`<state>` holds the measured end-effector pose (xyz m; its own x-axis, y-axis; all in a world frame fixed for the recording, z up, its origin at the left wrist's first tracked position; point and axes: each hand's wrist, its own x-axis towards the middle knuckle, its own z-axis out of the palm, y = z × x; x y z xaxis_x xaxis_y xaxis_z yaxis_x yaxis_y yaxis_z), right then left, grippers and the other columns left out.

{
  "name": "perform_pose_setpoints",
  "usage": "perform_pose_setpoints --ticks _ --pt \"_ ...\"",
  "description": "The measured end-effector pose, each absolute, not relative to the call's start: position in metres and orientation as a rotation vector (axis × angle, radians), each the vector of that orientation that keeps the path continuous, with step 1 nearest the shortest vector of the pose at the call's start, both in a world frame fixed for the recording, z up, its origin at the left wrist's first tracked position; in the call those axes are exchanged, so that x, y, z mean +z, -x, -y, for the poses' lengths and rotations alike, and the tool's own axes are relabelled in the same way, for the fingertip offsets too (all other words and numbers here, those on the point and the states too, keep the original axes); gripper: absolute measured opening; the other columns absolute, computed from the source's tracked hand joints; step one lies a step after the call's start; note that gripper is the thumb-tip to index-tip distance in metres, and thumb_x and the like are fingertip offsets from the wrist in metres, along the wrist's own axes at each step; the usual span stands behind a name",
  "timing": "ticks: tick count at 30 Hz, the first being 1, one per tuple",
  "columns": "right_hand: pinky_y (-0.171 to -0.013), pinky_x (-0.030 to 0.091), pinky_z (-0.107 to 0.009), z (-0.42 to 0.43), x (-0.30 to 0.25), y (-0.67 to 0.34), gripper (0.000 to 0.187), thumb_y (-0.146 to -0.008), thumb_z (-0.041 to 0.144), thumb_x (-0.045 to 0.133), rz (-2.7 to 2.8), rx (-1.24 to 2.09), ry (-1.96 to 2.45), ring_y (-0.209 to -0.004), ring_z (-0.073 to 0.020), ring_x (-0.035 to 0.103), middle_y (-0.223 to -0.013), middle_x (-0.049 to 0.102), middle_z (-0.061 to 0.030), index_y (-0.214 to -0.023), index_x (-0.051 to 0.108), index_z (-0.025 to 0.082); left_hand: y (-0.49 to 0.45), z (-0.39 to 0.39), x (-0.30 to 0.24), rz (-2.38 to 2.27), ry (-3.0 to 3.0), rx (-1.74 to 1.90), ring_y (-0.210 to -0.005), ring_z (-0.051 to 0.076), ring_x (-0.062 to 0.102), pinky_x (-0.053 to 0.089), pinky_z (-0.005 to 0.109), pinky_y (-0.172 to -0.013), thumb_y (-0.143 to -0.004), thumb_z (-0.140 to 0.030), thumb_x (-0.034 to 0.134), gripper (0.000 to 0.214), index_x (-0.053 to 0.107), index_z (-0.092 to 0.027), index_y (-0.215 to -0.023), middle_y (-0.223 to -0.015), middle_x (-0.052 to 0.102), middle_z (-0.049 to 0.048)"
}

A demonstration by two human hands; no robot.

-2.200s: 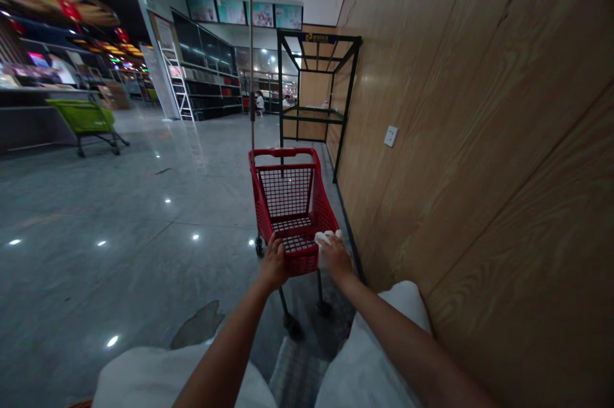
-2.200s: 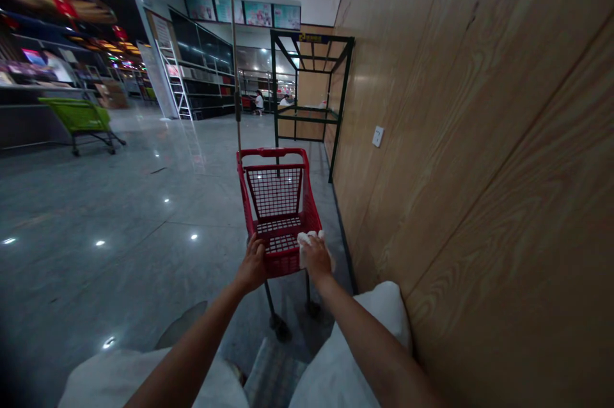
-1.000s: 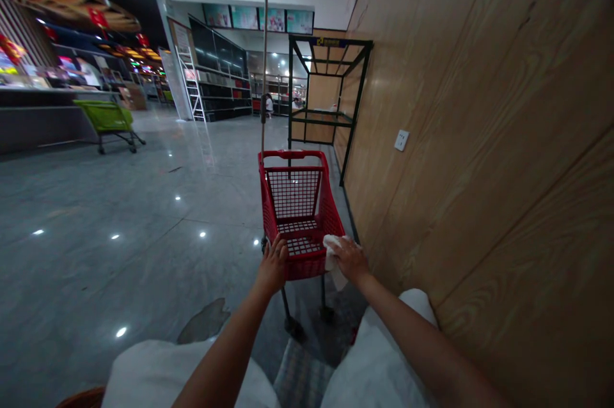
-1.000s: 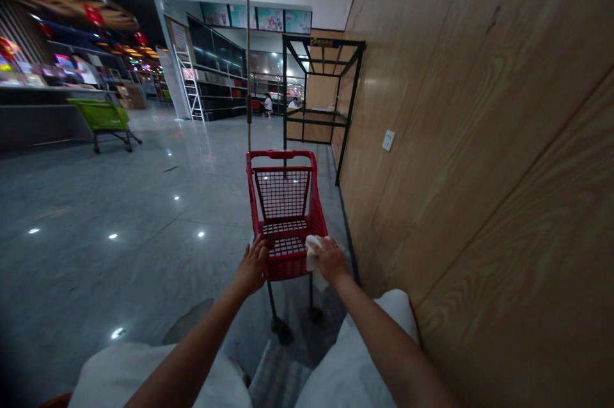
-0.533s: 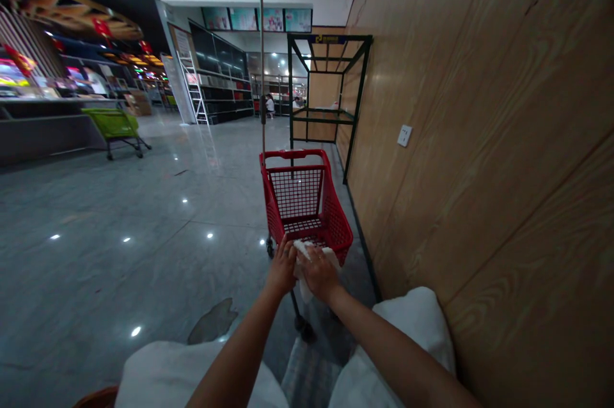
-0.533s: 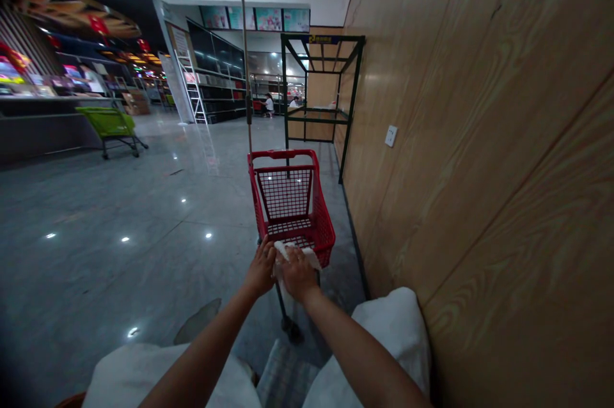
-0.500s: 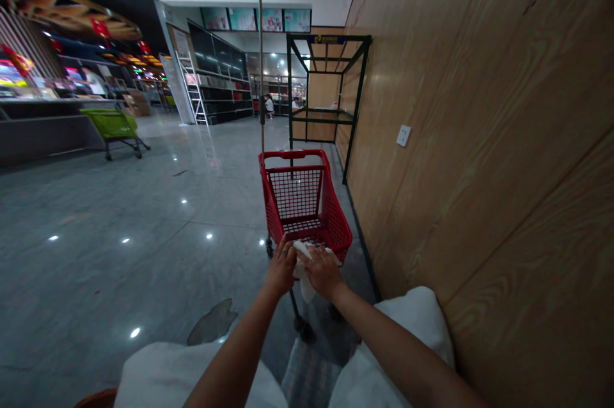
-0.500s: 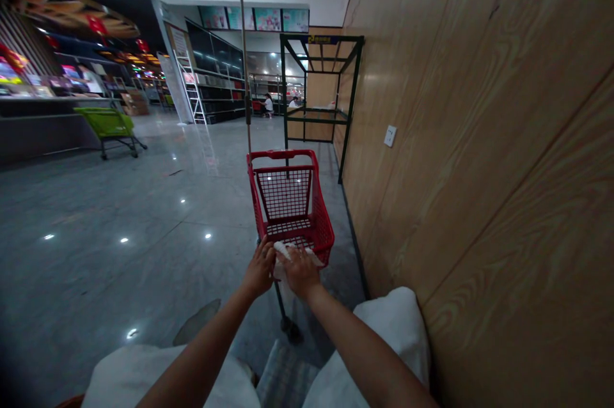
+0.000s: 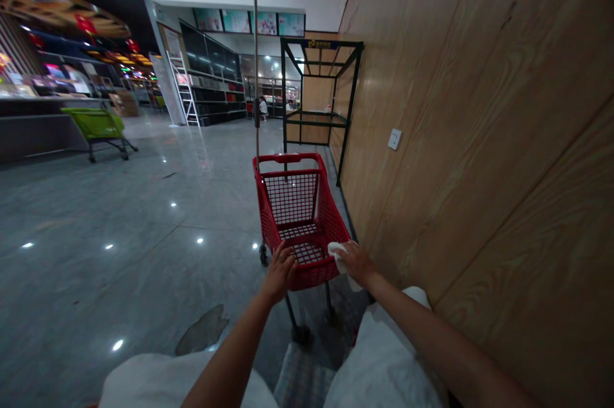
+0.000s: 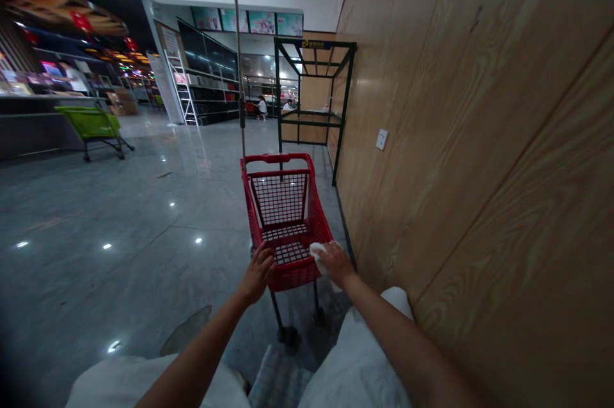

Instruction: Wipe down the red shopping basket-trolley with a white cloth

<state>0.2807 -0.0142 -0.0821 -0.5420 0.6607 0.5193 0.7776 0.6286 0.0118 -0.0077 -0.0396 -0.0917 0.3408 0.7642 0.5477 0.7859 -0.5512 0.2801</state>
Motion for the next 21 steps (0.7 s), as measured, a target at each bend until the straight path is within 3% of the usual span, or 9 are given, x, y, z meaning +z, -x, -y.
perform_pose_setpoints --ticks 5,9,14,18,21 --pt "-0.097 0.042 -0.040 0.032 -0.082 -0.235 0.033 -0.091 0.014 0.051 2.324 -0.407 1.243 -0.099 -0.0206 0.058 -0.106 0.066 -0.0073 -0.121 0.060 0.025 0.048 0.034 -0.077 1.595 2.552 -0.769 -0.142 0.022 0.024 0.026 0.053 -0.115 -0.097 -0.029 0.027 0.037 0.062 -0.021 -0.101 -0.128 0.058 0.0043" --pt "-0.091 0.046 -0.039 0.040 -0.083 -0.180 0.035 -0.093 0.019 0.052 2.324 -0.480 1.196 -0.096 -0.0207 0.058 -0.109 0.065 -0.0083 -0.127 0.055 0.025 0.092 0.027 -0.061 1.767 2.412 -0.516 -0.142 0.022 0.025 0.020 0.055 -0.116 -0.094 -0.023 0.027 0.038 0.061 -0.023 -0.111 -0.144 0.047 0.0039" --pt "-0.096 0.045 -0.040 0.035 -0.082 -0.135 0.035 -0.094 0.024 0.053 2.397 -0.488 0.920 -0.111 -0.0217 0.054 -0.124 0.060 -0.0085 -0.129 0.053 0.027 0.098 0.023 -0.040 2.074 1.998 -0.483 -0.143 0.033 0.019 0.023 0.061 -0.111 -0.093 -0.025 0.030 0.039 0.062 -0.014 -0.111 -0.148 0.039 0.0144" --pt "-0.103 0.041 -0.041 0.014 -0.075 -0.136 0.032 -0.093 0.022 0.054 2.442 -0.432 0.820 -0.115 -0.0205 0.053 -0.123 0.061 -0.0062 -0.124 0.058 0.031 0.057 0.024 -0.036 1.940 2.147 -0.560 -0.142 0.030 0.024 0.022 0.054 -0.114 -0.094 -0.033 0.030 0.040 0.061 -0.016 -0.114 -0.145 0.044 0.0120" --pt "-0.104 0.042 -0.038 -0.009 -0.063 -0.147 0.040 -0.091 0.020 0.057 2.460 -0.365 0.885 -0.120 -0.0206 0.050 -0.130 0.057 -0.0054 -0.128 0.056 0.033 0.030 0.027 -0.037 1.932 2.322 -0.522 -0.130 0.027 0.044 0.026 0.053 -0.111 -0.096 -0.037 0.026 0.043 0.061 -0.019 -0.113 -0.130 0.059 0.0110"
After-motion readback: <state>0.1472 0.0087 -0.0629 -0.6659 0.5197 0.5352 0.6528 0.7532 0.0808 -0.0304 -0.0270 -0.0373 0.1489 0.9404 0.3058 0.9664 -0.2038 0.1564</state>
